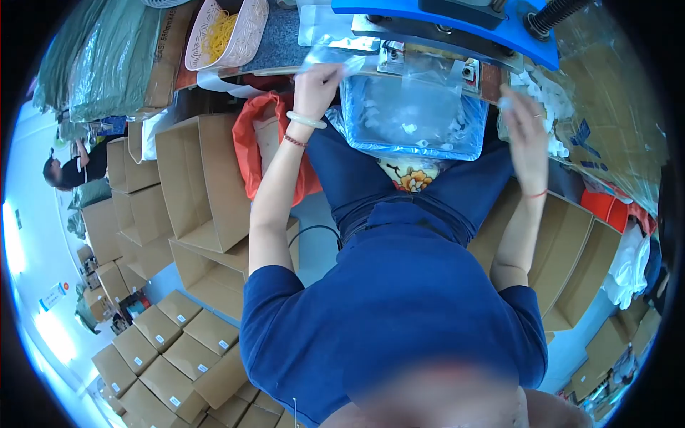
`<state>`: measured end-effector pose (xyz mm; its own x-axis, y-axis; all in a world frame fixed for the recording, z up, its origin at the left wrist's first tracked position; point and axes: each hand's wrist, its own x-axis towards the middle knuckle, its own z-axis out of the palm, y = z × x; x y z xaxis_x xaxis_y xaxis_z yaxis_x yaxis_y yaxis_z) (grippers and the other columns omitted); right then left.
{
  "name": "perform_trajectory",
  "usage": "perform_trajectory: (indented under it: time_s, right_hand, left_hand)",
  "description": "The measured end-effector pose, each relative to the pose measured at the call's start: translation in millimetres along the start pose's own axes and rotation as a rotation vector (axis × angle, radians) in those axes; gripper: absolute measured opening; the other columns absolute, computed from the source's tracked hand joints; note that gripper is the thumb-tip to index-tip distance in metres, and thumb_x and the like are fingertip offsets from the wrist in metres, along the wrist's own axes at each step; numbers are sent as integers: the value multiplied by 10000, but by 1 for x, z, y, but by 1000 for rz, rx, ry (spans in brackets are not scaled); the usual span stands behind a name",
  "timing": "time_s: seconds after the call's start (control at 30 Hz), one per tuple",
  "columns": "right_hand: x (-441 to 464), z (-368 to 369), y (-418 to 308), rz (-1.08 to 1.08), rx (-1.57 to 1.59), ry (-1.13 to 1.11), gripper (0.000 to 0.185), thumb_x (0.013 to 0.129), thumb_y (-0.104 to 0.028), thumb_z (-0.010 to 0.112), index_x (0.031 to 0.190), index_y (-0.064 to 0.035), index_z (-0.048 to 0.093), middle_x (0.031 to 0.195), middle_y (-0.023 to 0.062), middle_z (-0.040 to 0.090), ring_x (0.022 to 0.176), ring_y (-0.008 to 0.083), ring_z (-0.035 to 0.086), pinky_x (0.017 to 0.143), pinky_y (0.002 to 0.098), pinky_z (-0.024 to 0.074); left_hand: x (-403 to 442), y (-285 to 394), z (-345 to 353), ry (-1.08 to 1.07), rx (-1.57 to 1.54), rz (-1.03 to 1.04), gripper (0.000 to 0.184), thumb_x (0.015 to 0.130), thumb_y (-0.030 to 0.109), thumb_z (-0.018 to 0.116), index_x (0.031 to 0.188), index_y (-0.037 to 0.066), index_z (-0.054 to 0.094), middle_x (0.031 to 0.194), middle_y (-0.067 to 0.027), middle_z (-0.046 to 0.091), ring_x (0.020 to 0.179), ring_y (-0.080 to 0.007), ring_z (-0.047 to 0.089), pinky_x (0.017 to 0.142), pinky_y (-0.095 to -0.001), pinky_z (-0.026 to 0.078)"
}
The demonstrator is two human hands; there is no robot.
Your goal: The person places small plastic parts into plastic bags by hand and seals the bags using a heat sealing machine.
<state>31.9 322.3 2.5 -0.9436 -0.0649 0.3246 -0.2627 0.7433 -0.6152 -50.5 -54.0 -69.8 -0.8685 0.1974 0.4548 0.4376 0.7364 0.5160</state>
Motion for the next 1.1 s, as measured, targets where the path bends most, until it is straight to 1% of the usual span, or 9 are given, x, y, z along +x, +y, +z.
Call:
perform_trajectory:
  time_s: [0.07, 0.1, 0.4, 0.6, 0.67, 0.73, 0.87, 1.0, 1.1]
  right_hand:
    - [-11, 28, -28, 207, 336, -119, 278, 891, -89, 656, 1169, -69, 648, 1035, 47, 651, 903, 136, 600, 805, 270, 476]
    - [-14, 40, -37, 311, 435, -203, 268, 871, -90, 689, 1135, -57, 660, 1006, 37, 657, 880, 115, 597, 787, 257, 478]
    - [36, 30, -88, -302, 249, 51, 245, 788, -88, 747, 1017, -33, 678, 981, 105, 671, 851, 228, 608, 738, 314, 493]
    - [46, 17, -59, -188, 178, -557, 257, 855, -215, 684, 1033, -31, 658, 913, 105, 652, 808, 243, 605, 750, 335, 481]
    - [49, 28, -39, -105, 288, -590, 267, 875, -240, 665, 1054, -42, 659, 904, 105, 653, 821, 235, 616, 753, 326, 486]
    - [47, 35, -20, 168, 213, -287, 247, 902, -231, 636, 1071, -53, 665, 940, 114, 674, 870, 225, 648, 772, 328, 495]
    - [35, 6, 8, 116, -279, 88, 272, 919, -152, 580, 1177, -71, 600, 1076, 137, 660, 953, 347, 631, 823, 402, 507]
    - [33, 30, 93, -53, -592, 108, 294, 867, -104, 604, 1160, -94, 592, 1112, 147, 601, 964, 387, 602, 810, 452, 500]
    - [28, 27, 99, 98, -492, 30, 307, 866, -97, 604, 1171, -109, 581, 1115, 143, 604, 943, 379, 609, 798, 452, 506]
  left_hand:
    - [-1, 30, -14, -215, -309, -405, 164, 842, 127, 730, 947, 1, 729, 833, -51, 719, 731, -103, 637, 699, -239, 497]
    - [-4, 33, -12, -213, -463, -412, 196, 842, 141, 752, 966, -9, 729, 816, -6, 697, 732, -30, 575, 673, -192, 464]
    - [4, 100, -26, -502, -692, -424, 193, 854, 126, 736, 1003, 3, 731, 883, -23, 709, 796, -53, 605, 717, -194, 483]
    - [2, 95, -3, -1002, -1114, -602, 198, 890, 123, 690, 1025, -22, 710, 954, -67, 724, 878, -120, 665, 789, -242, 517]
    - [-6, 86, 20, -951, -1264, -670, 215, 889, 108, 685, 1043, -43, 693, 967, -97, 716, 891, -146, 676, 795, -273, 540]
    - [-4, 80, 46, -810, -1510, -903, 216, 891, 57, 659, 1064, -73, 663, 1023, -144, 694, 924, -210, 687, 839, -333, 567]
    - [33, 83, 65, -643, -1633, -943, 252, 920, 37, 598, 1138, -89, 600, 1107, -153, 667, 1009, -235, 662, 925, -365, 542]
    - [31, 78, 68, -706, -1561, -951, 292, 905, 105, 650, 1147, -55, 625, 1123, -148, 664, 1039, -220, 651, 912, -351, 532]
    - [29, 51, 48, -517, -1038, -695, 314, 854, 145, 720, 1100, -43, 671, 1000, -110, 708, 859, -180, 686, 775, -292, 553]
